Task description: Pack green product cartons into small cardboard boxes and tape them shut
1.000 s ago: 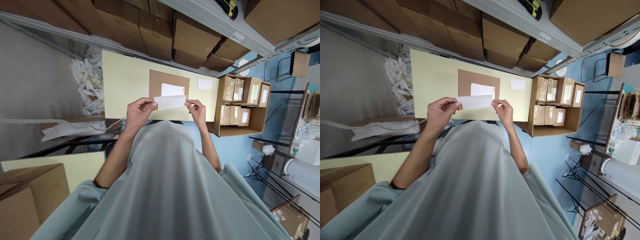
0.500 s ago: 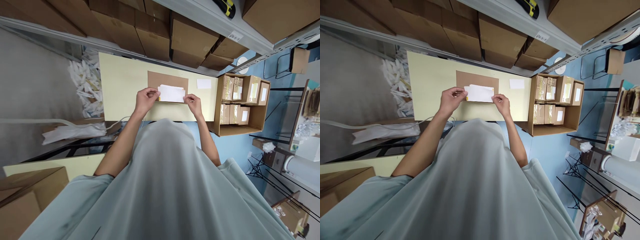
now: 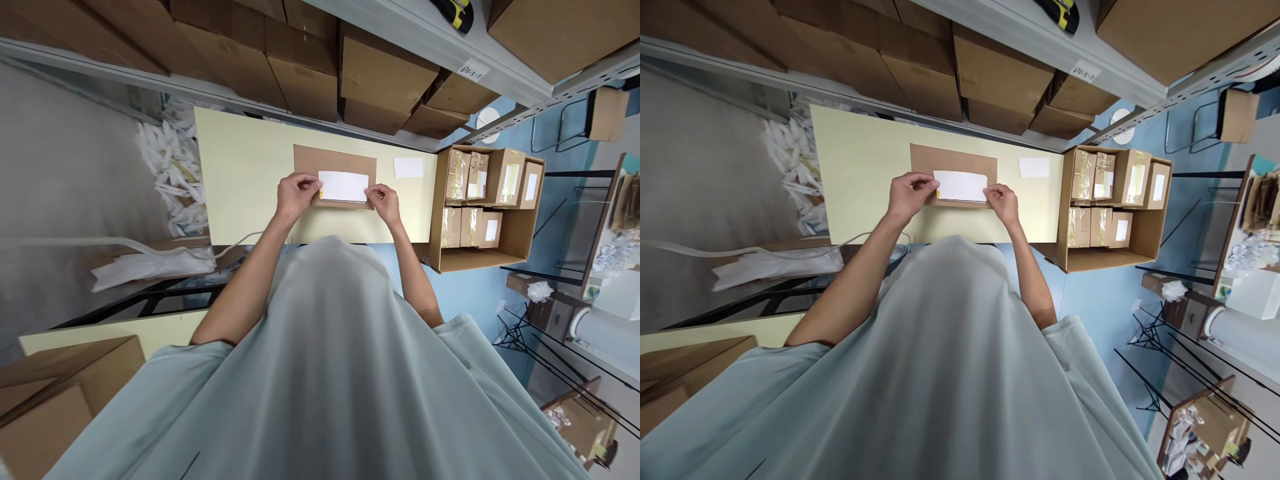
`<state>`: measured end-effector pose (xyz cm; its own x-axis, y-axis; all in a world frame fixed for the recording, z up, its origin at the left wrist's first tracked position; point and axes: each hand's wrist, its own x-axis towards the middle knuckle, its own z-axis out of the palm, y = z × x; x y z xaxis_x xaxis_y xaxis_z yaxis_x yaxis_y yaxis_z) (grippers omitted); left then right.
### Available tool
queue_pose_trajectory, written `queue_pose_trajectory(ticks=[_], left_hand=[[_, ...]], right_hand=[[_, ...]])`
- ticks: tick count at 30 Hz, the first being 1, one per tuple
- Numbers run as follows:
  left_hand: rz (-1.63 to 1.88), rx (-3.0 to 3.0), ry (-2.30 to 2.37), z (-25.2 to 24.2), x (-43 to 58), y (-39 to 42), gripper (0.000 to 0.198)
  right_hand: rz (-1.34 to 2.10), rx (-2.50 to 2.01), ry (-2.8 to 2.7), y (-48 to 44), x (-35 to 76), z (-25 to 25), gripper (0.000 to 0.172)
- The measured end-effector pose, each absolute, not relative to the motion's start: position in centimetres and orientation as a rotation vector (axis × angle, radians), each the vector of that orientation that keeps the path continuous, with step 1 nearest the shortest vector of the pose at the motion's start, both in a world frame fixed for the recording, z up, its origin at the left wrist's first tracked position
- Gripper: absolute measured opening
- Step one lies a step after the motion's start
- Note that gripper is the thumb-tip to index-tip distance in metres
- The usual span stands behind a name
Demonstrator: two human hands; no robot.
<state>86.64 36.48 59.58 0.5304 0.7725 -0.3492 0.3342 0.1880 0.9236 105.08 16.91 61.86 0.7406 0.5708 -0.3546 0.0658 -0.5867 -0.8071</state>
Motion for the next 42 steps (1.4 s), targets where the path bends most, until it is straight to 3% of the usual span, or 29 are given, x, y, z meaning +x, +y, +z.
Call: queue_pose_trajectory(ticks=[27,42], left_hand=[[0.319,1.681,1.077,57.4,86.6,36.2,0.010],[0.321,1.977,1.142,55.6,86.7,34.7,0.045]], right_hand=[[0.719,-2.184,-0.549,16.0,104.7,57.8,0.022],[0.708,-2.382,-0.600,16.0,104.5,57.9,0.024]])
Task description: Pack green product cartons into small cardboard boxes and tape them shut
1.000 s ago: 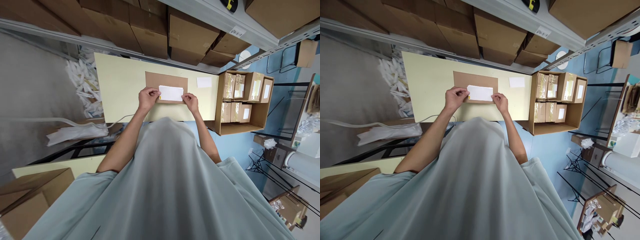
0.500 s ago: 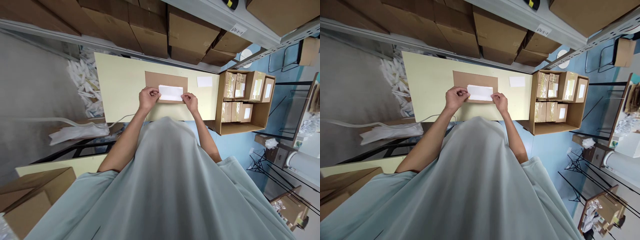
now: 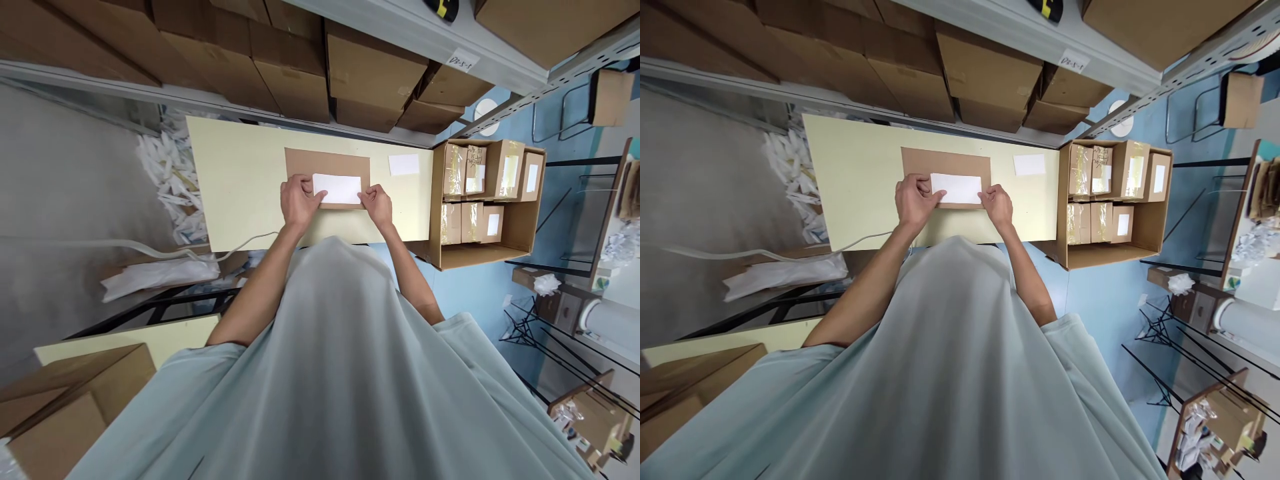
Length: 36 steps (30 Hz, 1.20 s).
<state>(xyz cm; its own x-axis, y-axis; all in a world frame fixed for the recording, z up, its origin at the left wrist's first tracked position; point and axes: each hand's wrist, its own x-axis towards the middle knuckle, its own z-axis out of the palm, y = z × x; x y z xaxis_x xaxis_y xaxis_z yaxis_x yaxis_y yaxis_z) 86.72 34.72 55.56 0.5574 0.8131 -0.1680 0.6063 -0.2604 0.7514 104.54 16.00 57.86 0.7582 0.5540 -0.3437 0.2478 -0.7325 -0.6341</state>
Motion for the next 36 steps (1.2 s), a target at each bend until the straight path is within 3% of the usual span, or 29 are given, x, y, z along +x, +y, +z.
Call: queue_pose_trajectory(ticks=[5,11,21,36], left_hand=[[0.414,2.108,0.992,56.6,88.1,32.6,0.044],[0.191,2.267,0.526,56.6,89.9,31.1,0.075],[0.136,2.292,0.797,55.9,87.2,32.7,0.082],[0.136,2.194,0.655,57.2,86.7,30.1,0.075]], right_hand=[[0.510,-2.422,-1.015,17.6,101.8,58.3,0.049],[0.553,-2.465,-1.298,20.1,100.4,57.6,0.069],[0.428,-2.687,-1.157,18.6,101.5,57.1,0.071],[0.582,-2.526,-1.072,18.3,98.7,58.9,0.066]])
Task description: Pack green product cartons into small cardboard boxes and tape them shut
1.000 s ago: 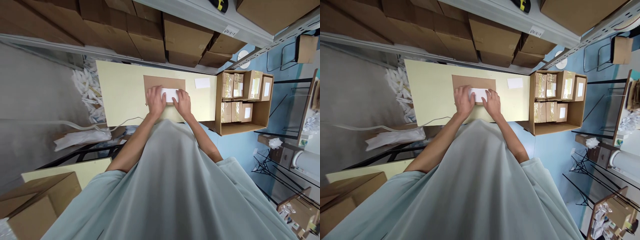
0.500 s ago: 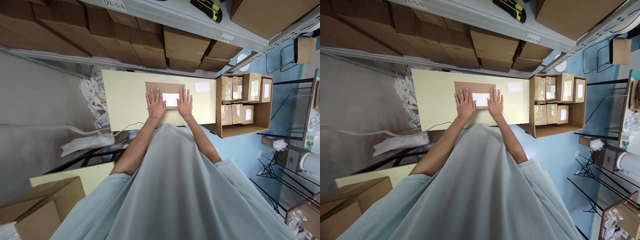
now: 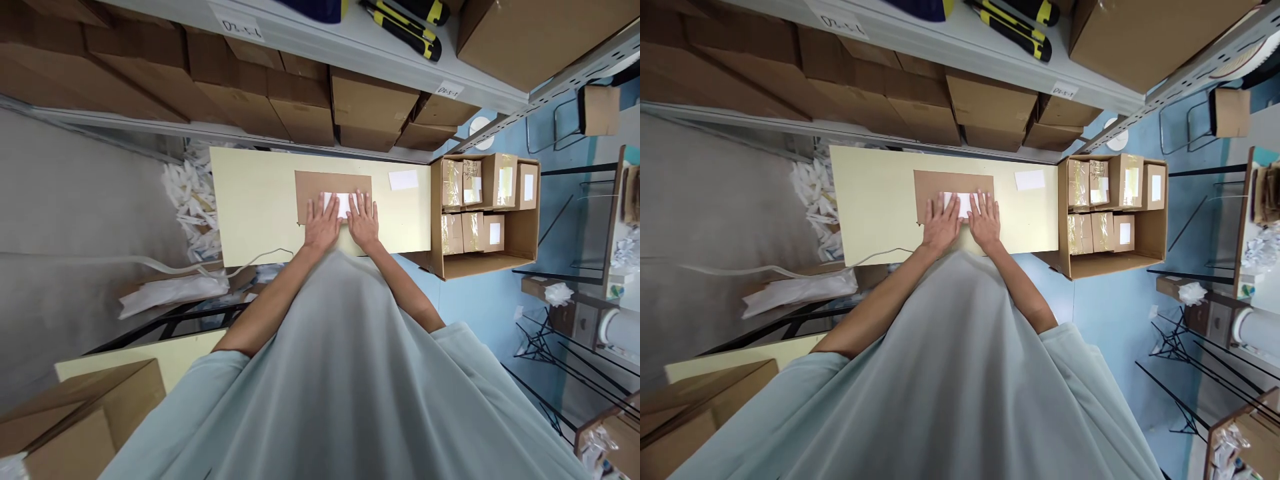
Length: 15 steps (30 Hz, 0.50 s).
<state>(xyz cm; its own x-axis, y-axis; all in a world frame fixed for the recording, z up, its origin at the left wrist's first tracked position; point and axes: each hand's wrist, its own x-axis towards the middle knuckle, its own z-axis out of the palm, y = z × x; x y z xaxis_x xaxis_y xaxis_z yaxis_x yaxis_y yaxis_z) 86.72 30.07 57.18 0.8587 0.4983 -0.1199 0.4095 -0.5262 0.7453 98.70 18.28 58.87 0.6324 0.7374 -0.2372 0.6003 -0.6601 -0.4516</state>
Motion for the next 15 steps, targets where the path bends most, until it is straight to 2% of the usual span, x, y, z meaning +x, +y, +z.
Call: queue_pose_trajectory(ticks=[4,11,13,15], left_hand=[[0.113,2.196,0.630,57.2,86.5,29.8,0.075],[0.147,2.197,0.754,57.2,82.3,32.9,0.088],[0.145,2.166,0.852,56.8,80.1,33.4,0.098],[0.130,2.079,0.995,55.9,78.2,33.6,0.117]], right_hand=[[0.570,-2.505,-1.086,17.9,98.8,58.6,0.065],[0.546,-2.592,-0.865,14.9,100.4,57.8,0.065],[0.588,-2.556,-0.760,13.1,100.7,57.3,0.069],[0.651,-2.501,-0.623,11.4,100.9,56.8,0.073]])
